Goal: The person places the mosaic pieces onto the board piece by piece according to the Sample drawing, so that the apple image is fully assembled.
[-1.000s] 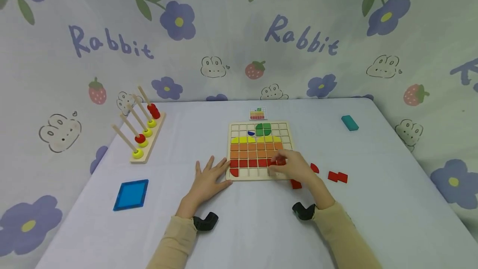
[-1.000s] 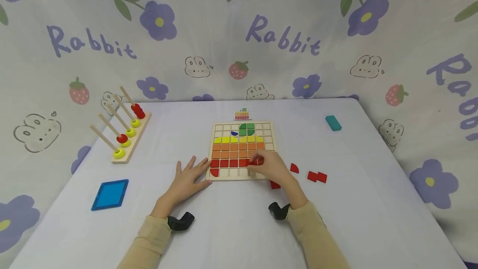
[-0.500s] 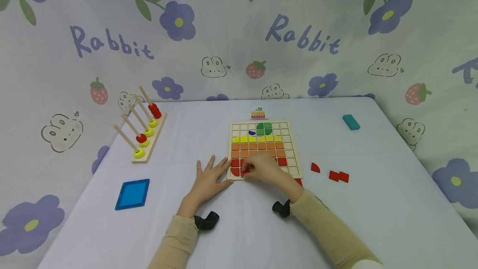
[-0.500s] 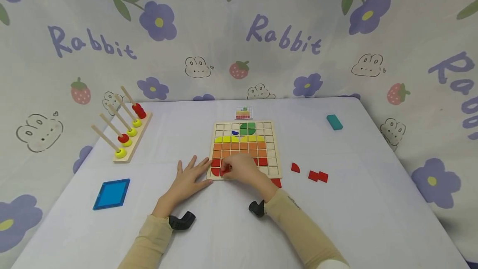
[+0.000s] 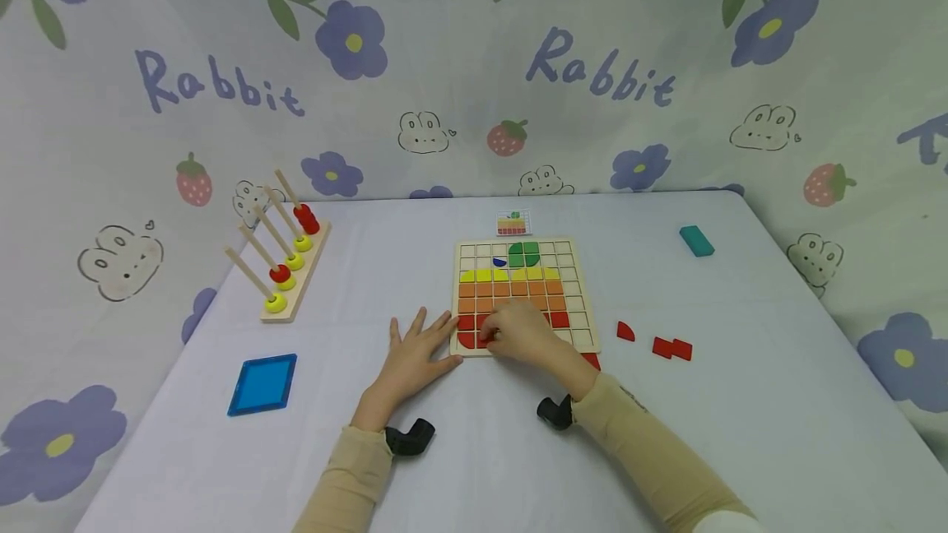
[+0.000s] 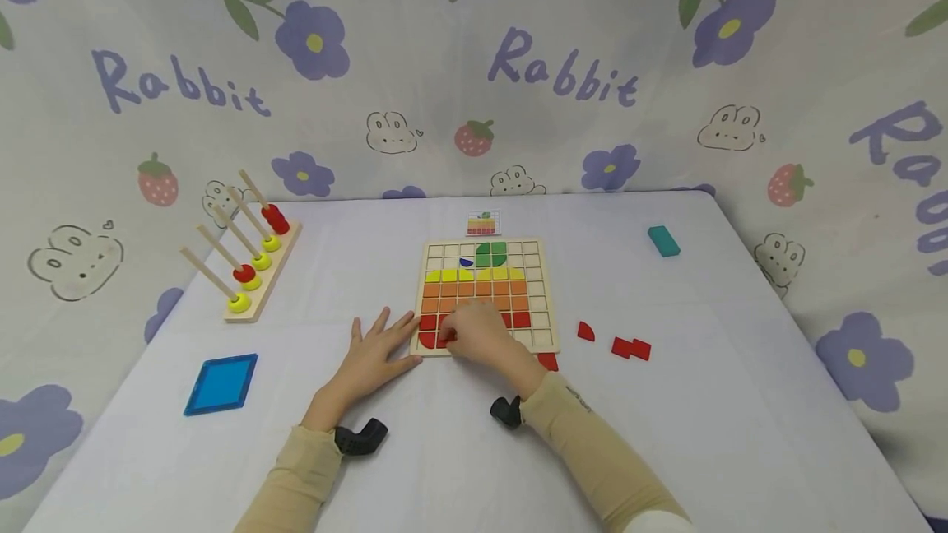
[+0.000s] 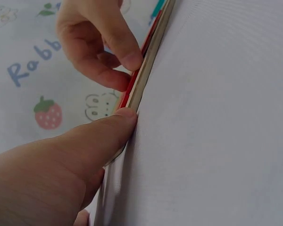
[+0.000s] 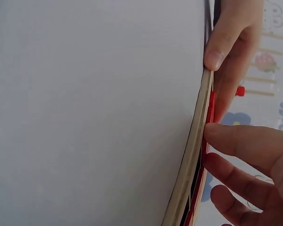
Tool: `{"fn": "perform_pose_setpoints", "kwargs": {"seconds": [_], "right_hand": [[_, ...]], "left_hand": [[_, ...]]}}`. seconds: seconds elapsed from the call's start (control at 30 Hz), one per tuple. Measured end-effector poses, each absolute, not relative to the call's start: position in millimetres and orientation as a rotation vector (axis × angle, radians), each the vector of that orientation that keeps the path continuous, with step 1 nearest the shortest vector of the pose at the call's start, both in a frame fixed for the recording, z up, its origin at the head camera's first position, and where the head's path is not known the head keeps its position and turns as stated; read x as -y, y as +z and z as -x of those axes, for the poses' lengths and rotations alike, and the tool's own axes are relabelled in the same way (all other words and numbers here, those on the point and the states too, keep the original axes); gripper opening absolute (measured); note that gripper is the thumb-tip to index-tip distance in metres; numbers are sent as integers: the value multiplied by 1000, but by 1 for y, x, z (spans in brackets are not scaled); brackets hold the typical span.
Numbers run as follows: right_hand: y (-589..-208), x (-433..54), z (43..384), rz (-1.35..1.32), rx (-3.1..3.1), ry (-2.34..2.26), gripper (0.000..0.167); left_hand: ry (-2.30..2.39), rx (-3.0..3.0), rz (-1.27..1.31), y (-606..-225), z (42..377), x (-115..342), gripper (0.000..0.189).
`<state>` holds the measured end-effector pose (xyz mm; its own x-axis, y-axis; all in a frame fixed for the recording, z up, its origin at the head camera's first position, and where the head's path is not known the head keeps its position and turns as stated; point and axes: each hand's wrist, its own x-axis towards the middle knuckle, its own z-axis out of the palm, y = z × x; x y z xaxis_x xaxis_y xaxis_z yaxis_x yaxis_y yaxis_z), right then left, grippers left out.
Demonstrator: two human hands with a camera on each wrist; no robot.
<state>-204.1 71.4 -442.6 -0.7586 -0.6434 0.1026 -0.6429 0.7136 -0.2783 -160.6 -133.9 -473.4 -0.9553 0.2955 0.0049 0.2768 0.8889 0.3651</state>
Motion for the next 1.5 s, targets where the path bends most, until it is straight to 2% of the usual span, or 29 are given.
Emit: {"fn": "perform_pose_setpoints", "kwargs": {"seconds": [0.13, 0.23, 0.4, 0.73, 0.93, 1.17, 1.5], "right_hand": [[-441, -74, 204, 1111, -2883, -443, 7], [-438, -80, 203, 1116, -2826, -437, 15], [-437, -105, 201, 895, -2755, -650, 30], [-425, -202, 200, 387, -2767, -972, 37], [-439, -267, 187, 167, -2759, -1032, 41], [-455, -301, 177, 140, -2770, -1021, 42], [-452, -307, 170, 81, -2747, -1046, 40]], "left_hand": [[570, -3008, -461, -473, 161, 132, 66], [565, -3003, -455, -474, 161, 131, 66], [581, -2985, -452, -475, 161, 130, 67], [603, -2997, -434, -472, 161, 132, 67], [587, -3000, -435, -471, 161, 135, 67], [601, -2991, -421, -472, 161, 138, 69], [601, -3003, -452, -477, 163, 134, 69]]}}
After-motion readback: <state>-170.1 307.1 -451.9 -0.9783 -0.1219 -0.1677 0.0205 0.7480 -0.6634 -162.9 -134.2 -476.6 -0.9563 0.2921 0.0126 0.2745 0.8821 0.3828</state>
